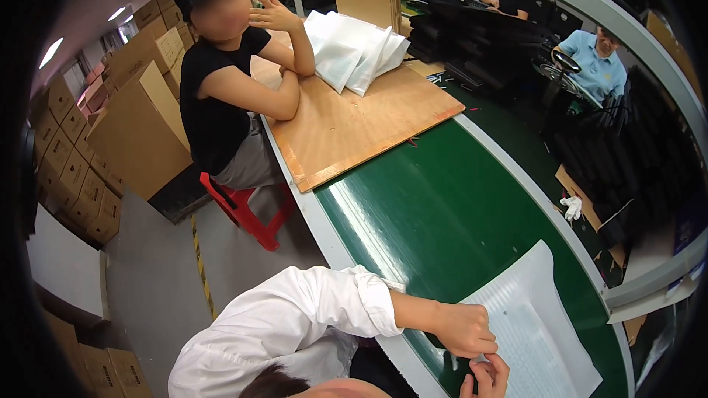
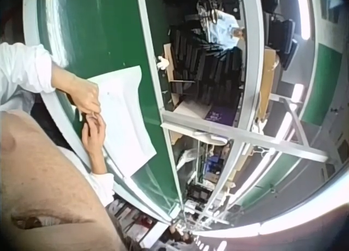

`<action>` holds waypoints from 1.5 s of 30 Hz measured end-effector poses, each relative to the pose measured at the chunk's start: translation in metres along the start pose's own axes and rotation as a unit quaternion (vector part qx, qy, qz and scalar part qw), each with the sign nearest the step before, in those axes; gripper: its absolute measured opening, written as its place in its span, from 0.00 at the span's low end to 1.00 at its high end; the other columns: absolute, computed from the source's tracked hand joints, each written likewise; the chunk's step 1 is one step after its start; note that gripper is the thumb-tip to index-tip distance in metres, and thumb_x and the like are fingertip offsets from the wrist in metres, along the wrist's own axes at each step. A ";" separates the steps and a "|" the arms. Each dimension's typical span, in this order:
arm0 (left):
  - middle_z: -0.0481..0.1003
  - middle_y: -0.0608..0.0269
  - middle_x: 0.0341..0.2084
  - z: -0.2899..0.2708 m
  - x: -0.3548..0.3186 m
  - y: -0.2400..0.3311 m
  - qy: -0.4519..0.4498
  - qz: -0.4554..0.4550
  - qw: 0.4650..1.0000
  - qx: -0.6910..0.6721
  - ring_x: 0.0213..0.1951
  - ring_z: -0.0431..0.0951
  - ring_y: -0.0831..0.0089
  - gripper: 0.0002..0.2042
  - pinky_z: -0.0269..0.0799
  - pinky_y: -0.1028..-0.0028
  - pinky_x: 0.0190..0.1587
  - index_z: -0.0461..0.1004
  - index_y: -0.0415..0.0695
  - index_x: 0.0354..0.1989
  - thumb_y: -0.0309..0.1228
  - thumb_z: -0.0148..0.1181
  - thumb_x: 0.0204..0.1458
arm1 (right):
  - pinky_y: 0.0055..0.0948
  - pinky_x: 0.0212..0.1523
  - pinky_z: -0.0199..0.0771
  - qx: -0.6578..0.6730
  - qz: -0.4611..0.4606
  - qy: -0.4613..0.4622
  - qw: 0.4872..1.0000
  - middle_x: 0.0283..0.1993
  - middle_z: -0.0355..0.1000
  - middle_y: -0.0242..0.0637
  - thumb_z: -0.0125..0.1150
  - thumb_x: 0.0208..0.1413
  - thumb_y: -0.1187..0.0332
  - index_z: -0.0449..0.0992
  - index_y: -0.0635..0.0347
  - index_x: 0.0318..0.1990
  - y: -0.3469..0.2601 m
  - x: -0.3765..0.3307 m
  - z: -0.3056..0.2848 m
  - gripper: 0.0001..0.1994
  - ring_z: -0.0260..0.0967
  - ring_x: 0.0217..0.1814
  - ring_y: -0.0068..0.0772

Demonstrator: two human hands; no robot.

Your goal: Handling and preparing foam packaging materials on an assembly line conveyor.

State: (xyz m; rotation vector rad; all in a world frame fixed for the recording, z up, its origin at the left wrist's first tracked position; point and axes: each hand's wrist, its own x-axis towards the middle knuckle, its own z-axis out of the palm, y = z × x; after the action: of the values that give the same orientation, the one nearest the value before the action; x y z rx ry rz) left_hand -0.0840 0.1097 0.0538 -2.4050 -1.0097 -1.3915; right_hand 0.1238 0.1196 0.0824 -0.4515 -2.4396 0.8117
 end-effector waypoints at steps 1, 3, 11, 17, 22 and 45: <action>0.62 0.68 0.11 0.000 0.000 0.000 0.001 0.000 1.000 0.000 0.11 0.62 0.68 0.05 0.56 0.74 0.15 0.64 0.46 0.19 0.25 0.54 0.35 | 0.31 0.54 0.65 -0.001 0.000 0.000 1.000 0.56 0.59 0.46 0.50 0.51 0.83 0.73 0.65 0.44 -0.001 0.001 0.000 0.12 0.66 0.49 0.40; 0.63 0.68 0.11 -0.002 0.000 0.001 -0.002 0.002 1.000 0.004 0.11 0.62 0.68 0.05 0.57 0.74 0.15 0.64 0.46 0.19 0.25 0.54 0.36 | 0.31 0.53 0.65 0.000 0.005 -0.003 1.000 0.56 0.60 0.47 0.50 0.52 0.81 0.73 0.65 0.44 -0.005 0.002 0.000 0.12 0.66 0.50 0.40; 0.65 0.68 0.13 -0.006 0.002 -0.006 -0.019 -0.011 1.000 -0.018 0.11 0.64 0.70 0.05 0.59 0.75 0.16 0.65 0.46 0.21 0.27 0.55 0.38 | 0.28 0.35 0.71 -0.032 -0.048 0.017 0.998 0.48 0.66 0.46 0.57 0.42 0.79 0.74 0.65 0.39 0.002 0.013 0.001 0.12 0.67 0.36 0.36; 0.66 0.70 0.14 -0.009 0.013 -0.006 -0.049 -0.018 0.999 -0.004 0.11 0.63 0.73 0.06 0.58 0.77 0.16 0.70 0.46 0.26 0.26 0.56 0.37 | 0.26 0.34 0.71 -0.068 -0.082 0.033 0.994 0.50 0.66 0.46 0.58 0.38 0.80 0.75 0.63 0.39 0.014 0.018 -0.013 0.15 0.67 0.34 0.34; 0.67 0.69 0.15 -0.005 0.017 -0.002 -0.062 -0.054 0.995 0.049 0.11 0.64 0.72 0.05 0.59 0.77 0.16 0.70 0.46 0.27 0.26 0.56 0.38 | 0.27 0.38 0.70 -0.064 -0.050 0.019 0.997 0.52 0.65 0.44 0.58 0.39 0.79 0.74 0.62 0.41 0.021 0.016 -0.024 0.16 0.67 0.36 0.35; 0.71 0.55 0.29 -0.058 -0.001 -0.089 0.055 -0.524 0.816 0.239 0.32 0.73 0.58 0.10 0.71 0.66 0.36 0.72 0.39 0.33 0.34 0.51 0.50 | 0.28 0.52 0.64 -0.155 0.438 0.239 0.852 0.47 0.71 0.49 0.46 0.60 0.51 0.69 0.69 0.49 0.216 -0.092 -0.183 0.25 0.67 0.48 0.42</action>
State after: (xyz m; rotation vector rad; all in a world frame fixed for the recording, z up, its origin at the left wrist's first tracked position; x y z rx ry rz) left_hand -0.1820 0.1492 0.0699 -1.3297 -2.4749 -1.2054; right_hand 0.3341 0.3250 0.0373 -1.7408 -1.8185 0.5126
